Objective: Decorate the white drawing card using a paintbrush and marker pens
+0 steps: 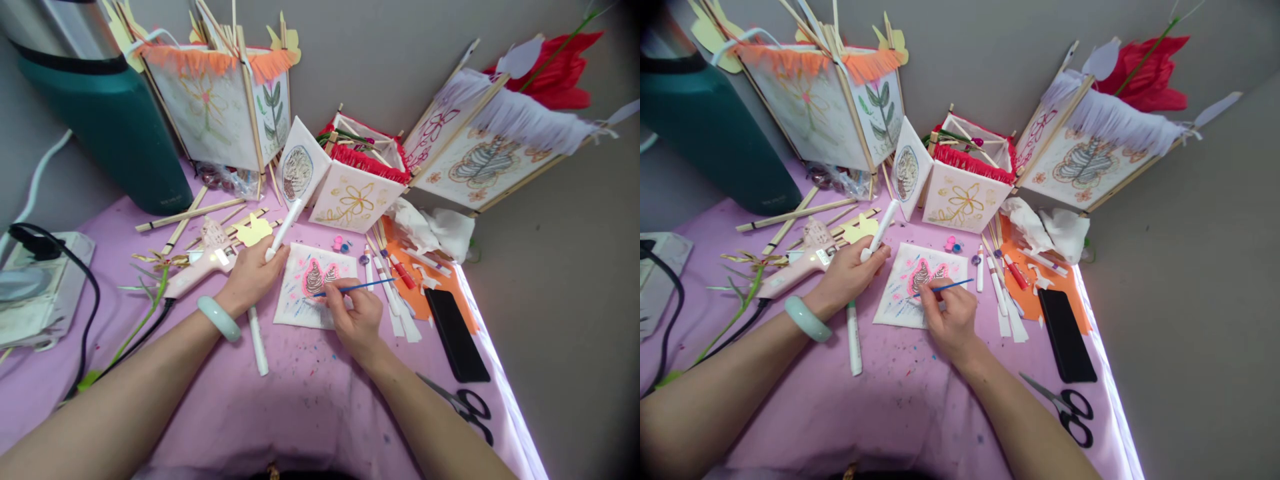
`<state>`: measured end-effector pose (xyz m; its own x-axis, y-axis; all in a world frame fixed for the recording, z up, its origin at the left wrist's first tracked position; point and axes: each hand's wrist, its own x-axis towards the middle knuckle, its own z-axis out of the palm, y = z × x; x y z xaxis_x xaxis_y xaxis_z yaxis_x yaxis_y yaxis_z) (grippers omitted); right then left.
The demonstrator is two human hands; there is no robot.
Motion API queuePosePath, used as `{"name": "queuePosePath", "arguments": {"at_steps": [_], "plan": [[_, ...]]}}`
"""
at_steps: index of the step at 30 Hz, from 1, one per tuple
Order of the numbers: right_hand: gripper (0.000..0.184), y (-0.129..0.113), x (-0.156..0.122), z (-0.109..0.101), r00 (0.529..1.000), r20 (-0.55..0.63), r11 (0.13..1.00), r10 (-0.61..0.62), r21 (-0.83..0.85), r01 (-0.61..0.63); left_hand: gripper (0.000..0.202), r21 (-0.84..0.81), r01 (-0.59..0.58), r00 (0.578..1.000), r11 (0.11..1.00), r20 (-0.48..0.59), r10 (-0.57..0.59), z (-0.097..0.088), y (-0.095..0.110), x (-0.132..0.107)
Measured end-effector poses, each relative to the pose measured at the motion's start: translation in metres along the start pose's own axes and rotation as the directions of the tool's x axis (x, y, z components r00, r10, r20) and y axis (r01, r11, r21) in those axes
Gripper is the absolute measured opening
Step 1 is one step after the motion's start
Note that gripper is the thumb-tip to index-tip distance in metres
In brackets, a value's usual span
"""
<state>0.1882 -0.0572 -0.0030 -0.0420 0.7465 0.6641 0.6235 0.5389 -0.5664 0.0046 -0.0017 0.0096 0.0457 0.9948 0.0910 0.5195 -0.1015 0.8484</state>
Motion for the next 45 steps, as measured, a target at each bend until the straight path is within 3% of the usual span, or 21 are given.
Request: {"name": "queuePosePath", "arguments": {"at_steps": [9,15,25,30,34,36,40,42,45], "plan": [[0.015,0.0,0.001,0.001,0.996,0.086,1.0,0.007,0.026,-0.01,0.027,-0.002,0.009,1.0,1.0,0.004,-0.009,0.0,0.0,0.0],[0.017,0.0,0.001,-0.004,1.0,0.001,1.0,-0.006,0.006,0.006,0.027,-0.012,0.014,1.0,1.0,0.005,-0.014,0.001,-0.002,0.0],[0.017,0.002,-0.001,-0.009,0.998,-0.02,0.998,0.052,0.031,-0.052,0.026,-0.096,0.017,0.999,0.995,0.035,-0.014,0.001,-0.005,0.0],[0.012,0.007,0.0,-0.01,0.985,-0.046,0.981,0.164,0.109,-0.159,0.026,-0.139,0.007,0.999,0.99,0.045,-0.001,0.001,-0.006,0.0],[0.012,0.008,0.0,-0.008,0.982,0.009,0.968,0.187,0.168,-0.186,0.027,-0.185,0.011,1.0,0.983,0.028,-0.006,0.0,-0.002,-0.001],[0.012,0.007,0.0,-0.007,0.988,0.051,0.973,0.147,0.174,-0.154,0.03,-0.341,0.071,0.996,0.937,0.073,-0.048,0.0,0.0,0.0],[0.012,0.005,0.0,-0.005,0.99,0.079,0.973,0.115,0.192,-0.128,0.03,-0.694,0.192,0.975,0.694,0.213,-0.057,-0.005,0.002,0.002],[0.012,0.007,-0.001,-0.004,0.991,0.075,0.974,0.11,0.189,-0.122,0.03,-0.76,0.23,0.967,0.608,0.247,-0.058,-0.006,0.001,0.003],[0.013,0.01,-0.003,-0.003,0.993,0.075,0.979,0.088,0.175,-0.1,0.029,-0.761,0.24,0.966,0.602,0.25,-0.069,-0.005,0.0,0.004]]}}
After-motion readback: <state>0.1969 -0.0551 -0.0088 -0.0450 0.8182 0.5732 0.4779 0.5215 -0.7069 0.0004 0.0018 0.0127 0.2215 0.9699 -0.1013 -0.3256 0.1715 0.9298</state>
